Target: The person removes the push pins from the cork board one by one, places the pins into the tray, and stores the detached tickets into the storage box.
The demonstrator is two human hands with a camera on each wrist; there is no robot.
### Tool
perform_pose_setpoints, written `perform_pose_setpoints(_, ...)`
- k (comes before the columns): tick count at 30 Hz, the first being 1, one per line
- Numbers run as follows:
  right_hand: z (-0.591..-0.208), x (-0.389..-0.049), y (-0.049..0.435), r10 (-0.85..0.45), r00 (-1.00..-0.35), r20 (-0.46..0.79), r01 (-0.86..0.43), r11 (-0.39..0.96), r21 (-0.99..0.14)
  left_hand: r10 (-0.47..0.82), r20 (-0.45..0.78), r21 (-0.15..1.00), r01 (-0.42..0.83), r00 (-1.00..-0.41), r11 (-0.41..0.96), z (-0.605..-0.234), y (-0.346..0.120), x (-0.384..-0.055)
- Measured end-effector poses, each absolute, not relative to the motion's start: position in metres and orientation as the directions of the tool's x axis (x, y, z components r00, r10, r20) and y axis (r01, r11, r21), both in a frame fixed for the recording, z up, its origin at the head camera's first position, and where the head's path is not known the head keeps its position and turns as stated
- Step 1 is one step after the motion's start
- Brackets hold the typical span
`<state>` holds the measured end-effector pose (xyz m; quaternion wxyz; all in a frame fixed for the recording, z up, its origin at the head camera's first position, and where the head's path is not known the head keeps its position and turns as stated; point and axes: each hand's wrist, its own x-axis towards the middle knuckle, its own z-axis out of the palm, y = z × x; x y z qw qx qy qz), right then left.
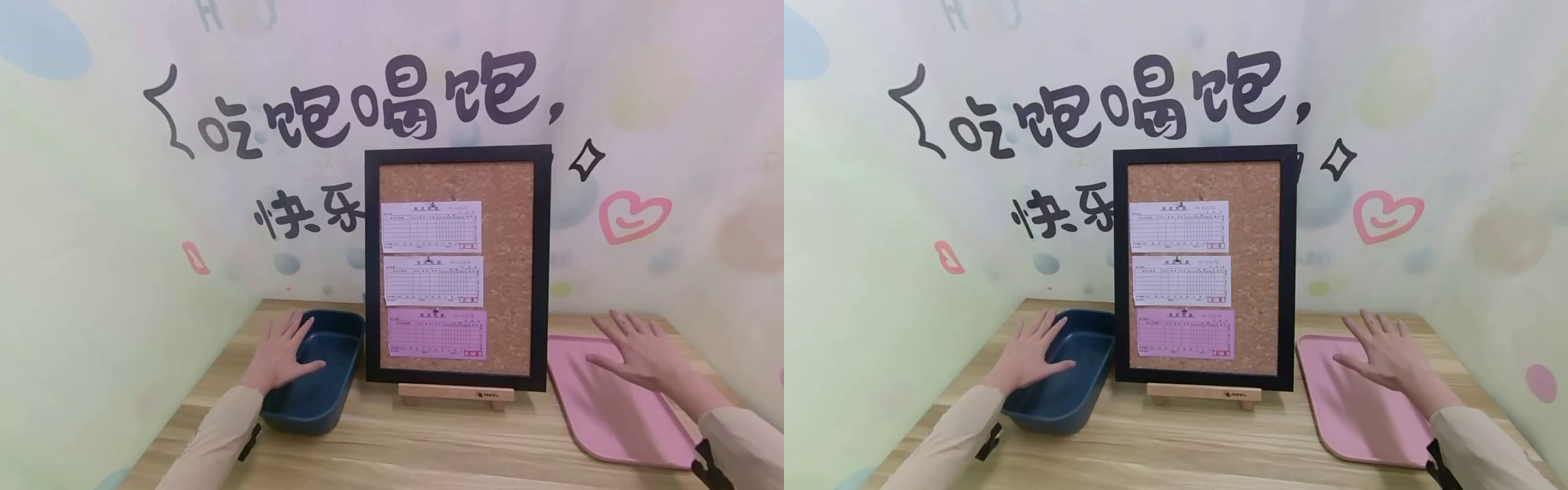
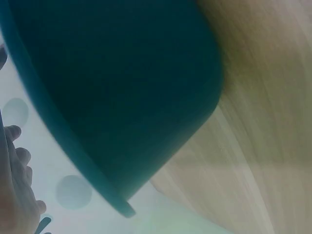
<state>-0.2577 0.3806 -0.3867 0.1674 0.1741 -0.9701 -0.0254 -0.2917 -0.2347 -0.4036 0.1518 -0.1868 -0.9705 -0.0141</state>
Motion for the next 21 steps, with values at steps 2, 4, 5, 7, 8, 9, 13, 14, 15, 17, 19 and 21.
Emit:
perform_pose_setpoints(2, -0.384, -0.258, 0.381, -0.358, -0.876, 0.322, -0.346, 0.933, 0.098, 0.36, 0.312, -0.024, 0.372, -0.879, 0.928, -0.402, -0.234, -0.292)
perform_pose_setpoints(4, -0.382, -0.257, 0.381, -0.372, -0.871, 0.323, -0.366, 0.927, 0.08, 0.367, 0.326, -0.029, 0.379, -0.871, 0.925, -0.4, -0.233, -0.292)
perform_pose_setpoints(5, -0.38, -0.257, 0.381, -0.377, -0.868, 0.322, -0.375, 0.924, 0.069, 0.372, 0.333, -0.03, 0.384, -0.867, 0.923, -0.399, -0.232, -0.293)
perform_pose_setpoints(7, -0.377, -0.256, 0.381, -0.386, -0.865, 0.322, -0.391, 0.919, 0.052, 0.379, 0.346, -0.03, 0.394, -0.858, 0.919, -0.397, -0.23, -0.293)
perform_pose_setpoints(8, -0.375, -0.256, 0.381, -0.389, -0.864, 0.32, -0.396, 0.917, 0.047, 0.381, 0.351, -0.026, 0.398, -0.855, 0.917, -0.395, -0.229, -0.293)
perform_pose_setpoints(9, -0.373, -0.256, 0.381, -0.393, -0.86, 0.325, -0.402, 0.915, 0.043, 0.382, 0.356, -0.022, 0.401, -0.853, 0.916, -0.393, -0.228, -0.293)
perform_pose_setpoints(13, -0.368, -0.258, 0.378, -0.416, -0.832, 0.367, -0.43, 0.902, 0.045, 0.388, 0.382, -0.009, 0.416, -0.839, 0.909, -0.385, -0.222, -0.292)
perform_pose_setpoints(14, -0.366, -0.258, 0.377, -0.42, -0.825, 0.377, -0.437, 0.898, 0.045, 0.388, 0.389, -0.004, 0.42, -0.835, 0.908, -0.383, -0.221, -0.292)
perform_pose_setpoints(15, -0.365, -0.259, 0.375, -0.424, -0.818, 0.389, -0.443, 0.895, 0.044, 0.388, 0.397, 0.002, 0.424, -0.832, 0.906, -0.382, -0.22, -0.293)
perform_pose_setpoints(17, -0.362, -0.259, 0.372, -0.427, -0.81, 0.402, -0.451, 0.892, 0.038, 0.39, 0.417, 0.011, 0.434, -0.821, 0.901, -0.379, -0.218, -0.294)
perform_pose_setpoints(19, -0.36, -0.26, 0.369, -0.427, -0.805, 0.411, -0.456, 0.889, 0.03, 0.394, 0.447, 0.015, 0.447, -0.803, 0.894, -0.376, -0.216, -0.295)
perform_pose_setpoints(21, -0.357, -0.261, 0.367, -0.427, -0.801, 0.42, -0.461, 0.887, 0.024, 0.402, 0.479, 0.014, 0.465, -0.78, 0.885, -0.373, -0.212, -0.296)
